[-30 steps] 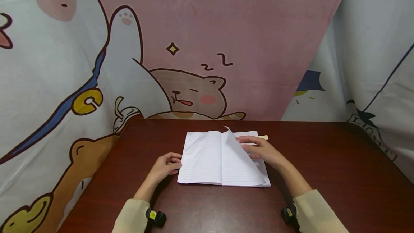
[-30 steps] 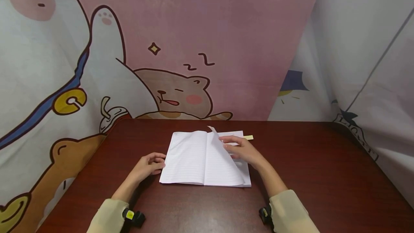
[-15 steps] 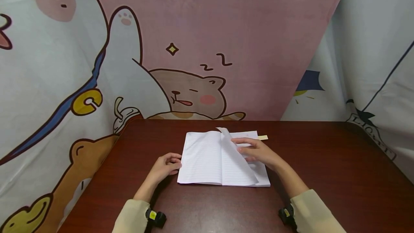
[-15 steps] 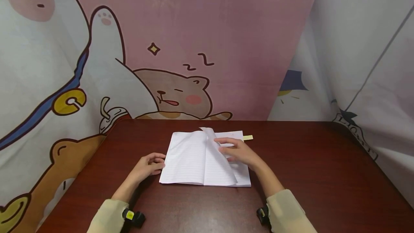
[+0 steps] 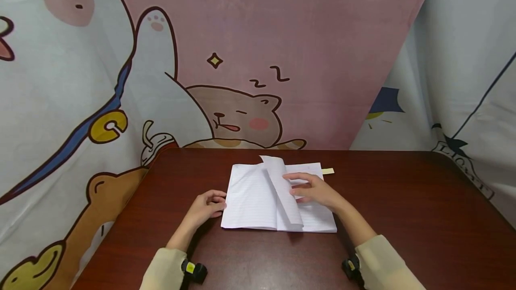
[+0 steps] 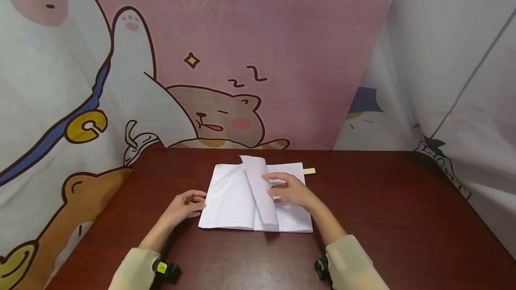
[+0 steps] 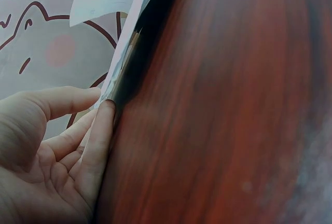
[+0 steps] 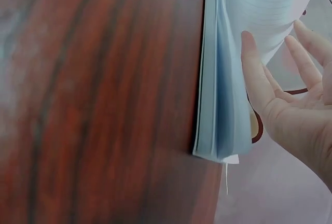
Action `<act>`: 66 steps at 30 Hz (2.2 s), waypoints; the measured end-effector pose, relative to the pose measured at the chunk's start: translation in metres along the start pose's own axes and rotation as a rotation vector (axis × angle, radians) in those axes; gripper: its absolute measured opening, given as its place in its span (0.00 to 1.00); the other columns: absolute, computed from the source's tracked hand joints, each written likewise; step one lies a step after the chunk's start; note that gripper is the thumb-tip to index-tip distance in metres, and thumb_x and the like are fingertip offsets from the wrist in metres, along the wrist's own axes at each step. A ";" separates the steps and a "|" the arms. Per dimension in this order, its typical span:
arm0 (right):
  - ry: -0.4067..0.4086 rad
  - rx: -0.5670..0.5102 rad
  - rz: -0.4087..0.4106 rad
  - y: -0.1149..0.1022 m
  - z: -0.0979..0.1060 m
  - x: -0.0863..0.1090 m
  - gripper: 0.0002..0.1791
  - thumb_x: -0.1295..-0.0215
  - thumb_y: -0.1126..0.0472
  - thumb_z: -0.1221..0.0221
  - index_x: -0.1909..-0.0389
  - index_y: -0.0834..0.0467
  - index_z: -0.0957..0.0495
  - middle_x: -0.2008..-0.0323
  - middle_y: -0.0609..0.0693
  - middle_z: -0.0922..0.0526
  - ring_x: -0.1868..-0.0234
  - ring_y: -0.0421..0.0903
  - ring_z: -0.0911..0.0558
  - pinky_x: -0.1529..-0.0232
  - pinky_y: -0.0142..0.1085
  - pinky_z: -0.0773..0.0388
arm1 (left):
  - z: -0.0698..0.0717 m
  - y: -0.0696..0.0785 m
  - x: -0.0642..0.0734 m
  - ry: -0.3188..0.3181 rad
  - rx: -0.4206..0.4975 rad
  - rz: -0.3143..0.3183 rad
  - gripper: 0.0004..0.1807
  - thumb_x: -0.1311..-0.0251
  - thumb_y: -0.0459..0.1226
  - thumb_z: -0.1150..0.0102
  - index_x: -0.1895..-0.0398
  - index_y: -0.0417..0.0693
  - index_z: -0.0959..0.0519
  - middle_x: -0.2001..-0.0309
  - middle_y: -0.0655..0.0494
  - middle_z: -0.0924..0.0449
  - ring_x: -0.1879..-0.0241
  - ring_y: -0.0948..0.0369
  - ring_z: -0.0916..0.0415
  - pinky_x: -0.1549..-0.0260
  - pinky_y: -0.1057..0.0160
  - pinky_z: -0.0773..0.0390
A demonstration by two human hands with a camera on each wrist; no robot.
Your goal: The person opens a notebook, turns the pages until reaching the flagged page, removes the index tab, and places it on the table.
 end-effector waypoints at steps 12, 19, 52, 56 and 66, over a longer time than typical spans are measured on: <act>-0.025 0.029 0.038 0.002 -0.009 -0.007 0.27 0.32 0.64 0.38 0.34 0.65 0.29 0.30 0.67 0.36 0.39 0.58 0.23 0.48 0.48 0.17 | 0.000 -0.001 0.000 0.000 0.007 0.004 0.18 0.41 0.31 0.34 0.47 0.36 0.21 0.59 0.46 0.19 0.64 0.63 0.21 0.61 0.57 0.14; -0.028 0.089 0.078 0.001 -0.016 -0.011 0.25 0.31 0.64 0.39 0.35 0.68 0.28 0.32 0.69 0.35 0.39 0.66 0.24 0.49 0.43 0.16 | 0.000 0.001 0.000 0.002 0.003 0.004 0.18 0.40 0.31 0.34 0.47 0.36 0.21 0.59 0.47 0.19 0.65 0.63 0.22 0.61 0.57 0.14; -0.062 0.109 0.112 -0.002 -0.034 -0.019 0.23 0.31 0.65 0.40 0.41 0.75 0.28 0.40 0.72 0.28 0.42 0.62 0.22 0.50 0.37 0.16 | 0.000 0.001 0.000 -0.001 -0.008 0.003 0.18 0.40 0.32 0.34 0.47 0.36 0.21 0.58 0.46 0.19 0.65 0.62 0.22 0.61 0.57 0.14; -0.061 0.118 0.108 -0.002 -0.035 -0.020 0.22 0.31 0.65 0.40 0.42 0.75 0.27 0.40 0.72 0.27 0.43 0.59 0.21 0.50 0.37 0.16 | 0.001 0.002 0.000 -0.001 -0.005 0.005 0.18 0.40 0.32 0.34 0.47 0.36 0.21 0.58 0.46 0.19 0.65 0.62 0.22 0.61 0.57 0.14; -0.076 0.134 0.071 -0.004 -0.038 -0.021 0.23 0.31 0.64 0.40 0.41 0.76 0.28 0.41 0.72 0.26 0.47 0.51 0.20 0.50 0.41 0.16 | 0.001 0.002 0.001 -0.015 0.003 -0.001 0.18 0.39 0.32 0.35 0.47 0.36 0.21 0.58 0.46 0.20 0.65 0.63 0.22 0.60 0.57 0.14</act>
Point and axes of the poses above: each hand's wrist, its own x-axis away from the middle knuckle, its own z-axis out of the back of the hand, y = z × x, the point moved 3 cm from there along -x, towards the middle knuckle
